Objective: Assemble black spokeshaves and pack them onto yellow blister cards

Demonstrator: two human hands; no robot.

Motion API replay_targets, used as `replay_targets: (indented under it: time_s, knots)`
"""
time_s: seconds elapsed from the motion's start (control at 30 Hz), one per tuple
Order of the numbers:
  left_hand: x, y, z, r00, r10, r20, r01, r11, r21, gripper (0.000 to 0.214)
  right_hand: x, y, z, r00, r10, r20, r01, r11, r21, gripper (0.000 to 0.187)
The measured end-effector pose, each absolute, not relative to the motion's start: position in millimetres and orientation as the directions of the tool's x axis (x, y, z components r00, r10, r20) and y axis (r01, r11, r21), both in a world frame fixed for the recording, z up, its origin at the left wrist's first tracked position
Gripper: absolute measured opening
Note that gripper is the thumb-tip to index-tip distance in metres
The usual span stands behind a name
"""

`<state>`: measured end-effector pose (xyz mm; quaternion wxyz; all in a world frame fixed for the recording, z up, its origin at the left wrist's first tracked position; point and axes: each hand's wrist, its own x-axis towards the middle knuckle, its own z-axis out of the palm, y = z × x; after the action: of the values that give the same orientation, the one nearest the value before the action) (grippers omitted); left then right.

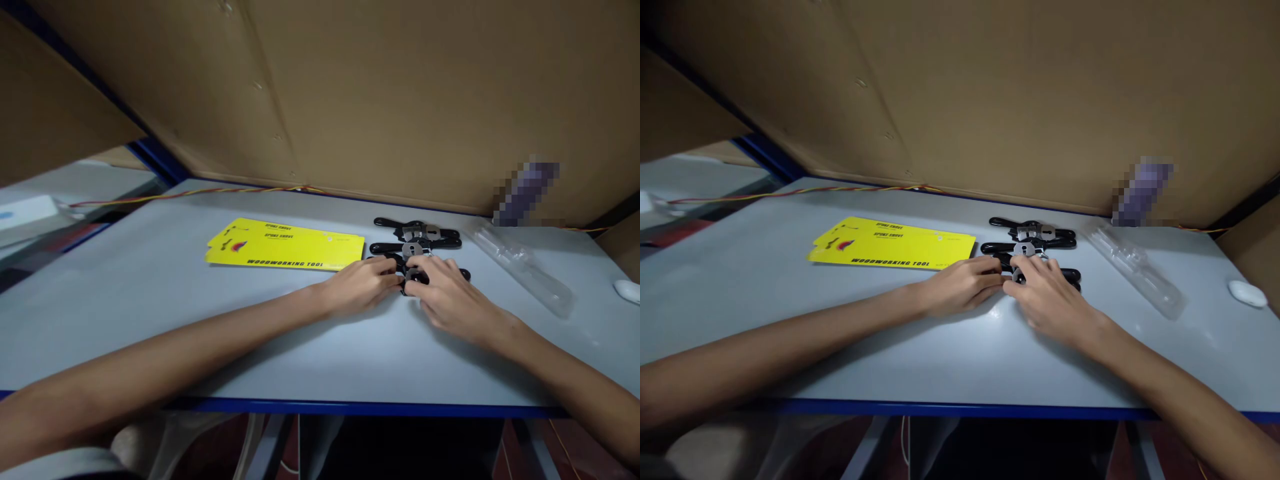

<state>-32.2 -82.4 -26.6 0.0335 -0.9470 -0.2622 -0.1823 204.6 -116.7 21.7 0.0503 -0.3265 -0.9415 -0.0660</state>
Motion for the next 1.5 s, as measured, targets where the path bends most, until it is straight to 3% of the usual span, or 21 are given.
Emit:
replay_targets:
  time_s: [0.13,0.2,0.27,0.43,0.7,0.9,1.07,1.2,1.33,1.5]
  knots:
    - [-32,-83,-26,0.795,0.482,0.367,0.508,-0.861,0.032,0.039,203,-115,27,-0.734,0.673,0.087,0.678,0.723,0.129,0.018]
    - [-32,-83,-26,0.795,0.483,0.366,0.507,-0.861,0.035,0.037,204,-113,29,-0.785,0.618,0.035,0.618,0.779,0.106,0.025]
    - [-33,-83,-26,0.792,0.486,0.368,0.511,-0.859,0.036,0.038,205,-110,29,-0.819,0.568,0.074,0.573,0.815,0.088,0.023]
    - [-34,-83,-27,0.789,0.488,0.373,0.512,-0.858,0.037,0.042,204,-106,18,-0.781,0.611,0.125,0.623,0.774,0.111,0.021]
    - [-34,-82,-27,0.792,0.478,0.378,0.499,-0.865,0.048,0.041,210,-108,10,-0.786,0.615,0.071,0.613,0.789,-0.041,0.023]
    - [-35,-81,-30,0.798,0.465,0.383,0.502,-0.865,0.004,0.040,228,-99,3,-0.556,0.763,0.330,0.714,0.642,-0.279,0.033]
    - [-34,-81,-31,0.802,0.452,0.391,0.495,-0.869,-0.011,0.042,230,-94,-1,-0.606,0.754,0.253,0.694,0.656,-0.297,0.031]
    - [-35,-81,-30,0.802,0.473,0.366,0.504,-0.864,0.012,0.041,224,-84,-4,-0.470,0.797,0.380,0.688,0.600,-0.408,0.018]
    - [-36,-80,-30,0.800,0.467,0.378,0.504,-0.864,0.001,0.042,225,-71,-5,-0.399,0.789,0.467,0.681,0.596,-0.426,0.026]
    - [-36,-82,-28,0.787,0.427,0.445,0.520,-0.848,-0.105,0.041,247,-67,-2,-0.369,0.791,0.487,0.699,0.582,-0.415,0.033]
